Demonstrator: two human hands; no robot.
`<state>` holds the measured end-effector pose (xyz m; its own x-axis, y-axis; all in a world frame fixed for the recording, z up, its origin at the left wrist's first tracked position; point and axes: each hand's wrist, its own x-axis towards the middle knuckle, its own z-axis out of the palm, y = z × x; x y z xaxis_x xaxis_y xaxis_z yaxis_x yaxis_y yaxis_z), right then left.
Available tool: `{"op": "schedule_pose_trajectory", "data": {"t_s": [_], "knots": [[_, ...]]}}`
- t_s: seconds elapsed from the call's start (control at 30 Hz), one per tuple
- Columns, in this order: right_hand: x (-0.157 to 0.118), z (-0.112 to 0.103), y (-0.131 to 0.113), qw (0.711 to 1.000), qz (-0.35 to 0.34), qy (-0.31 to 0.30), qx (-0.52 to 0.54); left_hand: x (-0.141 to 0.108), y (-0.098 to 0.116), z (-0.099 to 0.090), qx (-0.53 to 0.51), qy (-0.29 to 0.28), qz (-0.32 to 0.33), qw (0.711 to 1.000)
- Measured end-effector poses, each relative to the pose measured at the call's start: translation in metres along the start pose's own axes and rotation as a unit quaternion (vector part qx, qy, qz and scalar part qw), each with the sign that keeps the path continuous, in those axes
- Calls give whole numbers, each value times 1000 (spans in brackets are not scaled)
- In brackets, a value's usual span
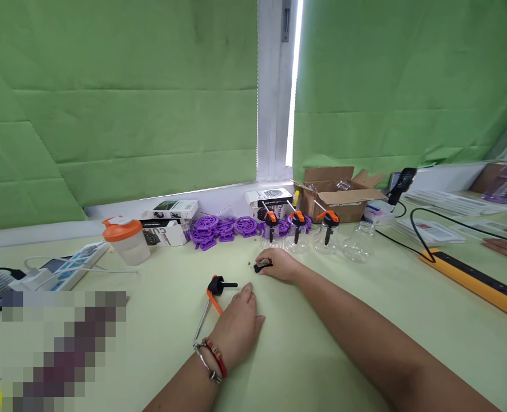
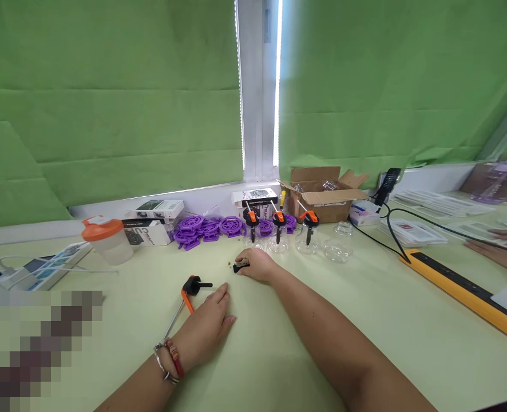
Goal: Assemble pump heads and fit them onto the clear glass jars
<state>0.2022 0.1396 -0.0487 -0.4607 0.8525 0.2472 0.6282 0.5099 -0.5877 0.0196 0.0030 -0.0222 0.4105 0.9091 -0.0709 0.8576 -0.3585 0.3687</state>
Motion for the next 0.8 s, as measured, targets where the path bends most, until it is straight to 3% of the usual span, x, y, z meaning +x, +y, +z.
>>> {"op": "schedule_pose_trajectory", "data": {"t_s": [0.63, 0.7, 0.8], "knots": [[-6, 2, -1, 999, -40, 18, 25, -1, 5, -1, -14, 0, -5, 1000], [-7, 1, -1, 999, -39, 17, 24, -3, 7, -6, -11, 18, 13, 1000], [-9, -1, -2, 999, -30, 29, 29, -7, 2, -23, 15, 117, 24, 993]]}}
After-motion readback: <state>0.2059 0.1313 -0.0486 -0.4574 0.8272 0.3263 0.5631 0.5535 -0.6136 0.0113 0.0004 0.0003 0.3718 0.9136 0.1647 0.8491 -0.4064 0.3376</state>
